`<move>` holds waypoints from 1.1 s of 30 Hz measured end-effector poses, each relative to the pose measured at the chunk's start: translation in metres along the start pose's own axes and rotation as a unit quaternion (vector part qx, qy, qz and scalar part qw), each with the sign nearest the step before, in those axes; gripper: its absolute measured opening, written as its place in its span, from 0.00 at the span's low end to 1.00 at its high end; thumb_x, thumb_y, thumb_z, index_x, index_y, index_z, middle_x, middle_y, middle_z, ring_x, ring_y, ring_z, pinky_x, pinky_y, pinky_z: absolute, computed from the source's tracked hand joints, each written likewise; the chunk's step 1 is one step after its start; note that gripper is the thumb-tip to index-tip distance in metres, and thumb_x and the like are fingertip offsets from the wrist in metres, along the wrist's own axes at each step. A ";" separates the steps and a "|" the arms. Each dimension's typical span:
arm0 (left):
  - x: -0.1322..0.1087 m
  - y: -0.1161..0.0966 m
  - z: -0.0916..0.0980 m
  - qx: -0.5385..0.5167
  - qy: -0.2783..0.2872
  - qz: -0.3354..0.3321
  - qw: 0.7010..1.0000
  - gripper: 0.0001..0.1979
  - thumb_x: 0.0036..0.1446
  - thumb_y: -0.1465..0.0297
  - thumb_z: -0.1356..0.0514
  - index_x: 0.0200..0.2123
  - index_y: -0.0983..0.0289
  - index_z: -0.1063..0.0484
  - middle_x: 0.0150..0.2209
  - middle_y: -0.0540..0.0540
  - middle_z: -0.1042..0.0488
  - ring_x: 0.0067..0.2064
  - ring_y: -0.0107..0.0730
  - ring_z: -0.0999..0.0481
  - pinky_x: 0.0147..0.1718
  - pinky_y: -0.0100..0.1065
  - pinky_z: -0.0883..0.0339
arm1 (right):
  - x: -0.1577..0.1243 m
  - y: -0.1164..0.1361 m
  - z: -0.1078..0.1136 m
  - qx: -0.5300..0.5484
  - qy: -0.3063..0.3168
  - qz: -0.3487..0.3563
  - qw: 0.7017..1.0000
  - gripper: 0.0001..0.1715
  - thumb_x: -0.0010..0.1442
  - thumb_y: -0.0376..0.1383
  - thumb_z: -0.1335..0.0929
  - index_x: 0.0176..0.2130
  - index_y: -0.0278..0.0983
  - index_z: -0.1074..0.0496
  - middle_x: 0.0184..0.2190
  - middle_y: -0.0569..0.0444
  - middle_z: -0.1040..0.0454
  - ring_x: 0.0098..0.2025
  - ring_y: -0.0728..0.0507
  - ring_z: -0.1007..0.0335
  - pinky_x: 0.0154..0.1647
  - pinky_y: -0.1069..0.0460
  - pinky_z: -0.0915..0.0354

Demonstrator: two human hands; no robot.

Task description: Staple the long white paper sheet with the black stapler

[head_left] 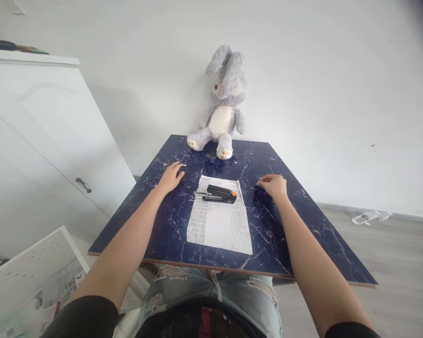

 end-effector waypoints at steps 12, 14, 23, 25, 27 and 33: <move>-0.001 0.003 -0.015 0.129 0.085 0.016 0.988 0.28 0.65 0.61 0.44 0.67 0.57 0.37 0.69 0.62 0.38 0.70 0.58 0.44 0.68 0.58 0.61 | 0.018 -0.038 -0.019 0.129 -0.041 -0.066 0.989 0.17 0.47 0.37 0.26 0.39 0.33 0.20 0.34 0.45 0.17 0.27 0.42 0.20 0.31 0.50 0.23; 0.000 0.002 -0.012 0.136 0.060 0.003 0.989 0.27 0.64 0.61 0.42 0.65 0.59 0.35 0.65 0.65 0.35 0.66 0.57 0.37 0.66 0.55 0.53 | 0.018 -0.039 -0.019 0.110 -0.047 -0.061 0.991 0.15 0.48 0.36 0.28 0.38 0.33 0.20 0.32 0.46 0.17 0.26 0.43 0.21 0.31 0.51 0.24; 0.009 0.005 -0.020 0.139 -0.009 0.013 0.990 0.28 0.62 0.74 0.45 0.66 0.71 0.37 0.70 0.71 0.44 0.71 0.58 0.46 0.68 0.53 0.52 | 0.013 -0.033 -0.025 0.006 -0.038 -0.016 0.999 0.15 0.47 0.33 0.31 0.35 0.35 0.18 0.32 0.48 0.17 0.34 0.40 0.22 0.44 0.47 0.28; 0.013 0.006 -0.021 0.118 0.017 0.016 0.993 0.30 0.60 0.76 0.46 0.66 0.68 0.37 0.71 0.68 0.45 0.72 0.57 0.49 0.69 0.57 0.57 | 0.010 -0.028 -0.025 -0.010 -0.032 -0.007 0.999 0.15 0.47 0.33 0.31 0.35 0.36 0.17 0.33 0.47 0.17 0.35 0.40 0.22 0.45 0.47 0.29; 0.017 0.006 -0.022 0.113 0.046 0.008 0.992 0.27 0.61 0.78 0.47 0.63 0.64 0.31 0.68 0.65 0.39 0.70 0.55 0.42 0.68 0.58 0.55 | 0.008 -0.025 -0.026 -0.022 -0.024 0.002 0.999 0.14 0.47 0.33 0.31 0.34 0.36 0.17 0.32 0.48 0.17 0.35 0.40 0.22 0.46 0.47 0.29; 0.020 0.003 -0.020 0.158 0.004 -0.020 0.987 0.18 0.62 0.79 0.48 0.46 0.67 0.20 0.46 0.66 0.24 0.53 0.49 0.26 0.58 0.46 0.35 | 0.006 -0.020 -0.028 -0.049 -0.001 0.023 0.999 0.14 0.49 0.34 0.32 0.34 0.37 0.17 0.31 0.50 0.18 0.36 0.40 0.22 0.46 0.48 0.30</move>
Point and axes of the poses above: each hand's wrist, its own x-axis towards the middle knuckle, its own z-axis out of the back of the hand, y = z × x, the point moved 1 cm from there along x, towards the middle knuckle
